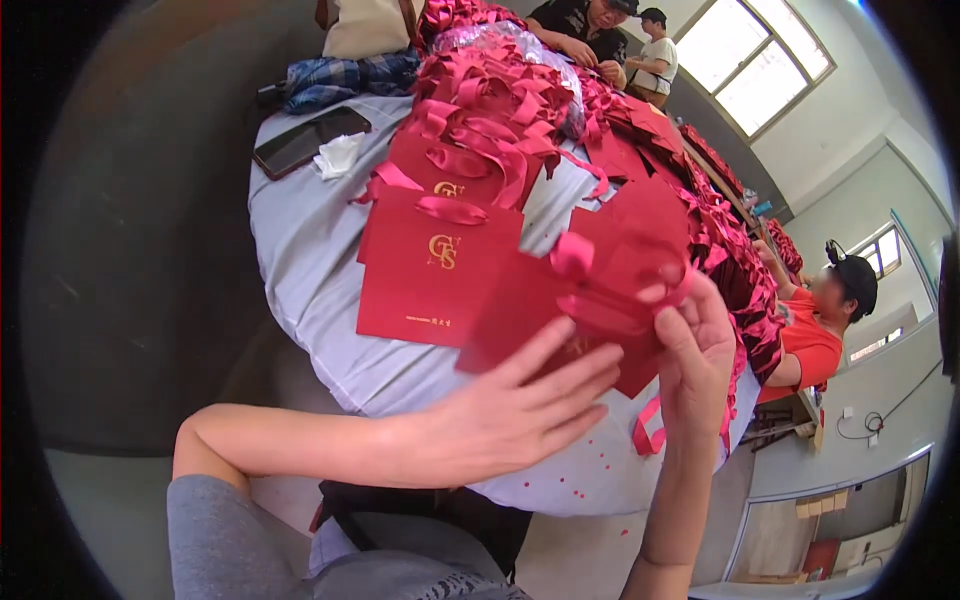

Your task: The person attaches ribbon handles to paper gift bags by threading ribbons through the bag slots and folding the bags by hand.

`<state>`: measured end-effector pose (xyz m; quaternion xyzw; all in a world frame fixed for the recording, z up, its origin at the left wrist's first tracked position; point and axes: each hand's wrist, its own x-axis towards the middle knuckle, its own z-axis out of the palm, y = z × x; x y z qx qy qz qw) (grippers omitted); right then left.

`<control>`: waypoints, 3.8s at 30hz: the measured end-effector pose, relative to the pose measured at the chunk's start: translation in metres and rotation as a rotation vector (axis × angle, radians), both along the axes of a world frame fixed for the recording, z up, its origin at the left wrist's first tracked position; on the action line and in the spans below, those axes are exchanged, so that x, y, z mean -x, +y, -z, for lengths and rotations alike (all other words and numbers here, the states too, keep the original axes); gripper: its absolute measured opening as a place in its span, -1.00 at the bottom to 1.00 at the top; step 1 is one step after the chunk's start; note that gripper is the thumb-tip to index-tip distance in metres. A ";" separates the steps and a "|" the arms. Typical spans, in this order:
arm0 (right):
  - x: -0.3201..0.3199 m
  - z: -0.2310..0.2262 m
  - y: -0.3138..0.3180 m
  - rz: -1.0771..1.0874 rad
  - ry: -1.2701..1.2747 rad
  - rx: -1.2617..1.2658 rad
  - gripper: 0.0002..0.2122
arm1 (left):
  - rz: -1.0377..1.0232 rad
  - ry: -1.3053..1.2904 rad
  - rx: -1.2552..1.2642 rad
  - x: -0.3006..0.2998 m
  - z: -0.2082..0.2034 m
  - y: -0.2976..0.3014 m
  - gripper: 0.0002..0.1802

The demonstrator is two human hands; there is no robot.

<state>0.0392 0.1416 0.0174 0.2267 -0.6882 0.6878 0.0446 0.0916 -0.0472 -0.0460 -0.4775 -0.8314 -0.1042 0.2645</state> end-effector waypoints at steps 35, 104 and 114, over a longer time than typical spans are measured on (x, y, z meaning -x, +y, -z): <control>-0.040 0.110 0.153 0.861 0.089 -1.028 -0.71 | -0.138 -0.285 -0.162 0.050 -0.018 0.037 -0.45; -0.031 0.079 0.157 0.343 -0.182 0.058 -0.93 | -0.088 -0.250 -0.393 0.060 -0.051 0.056 -0.83; -0.046 0.033 0.100 0.055 -0.146 0.379 -0.79 | -0.013 -0.613 -0.500 0.083 -0.030 0.062 -0.81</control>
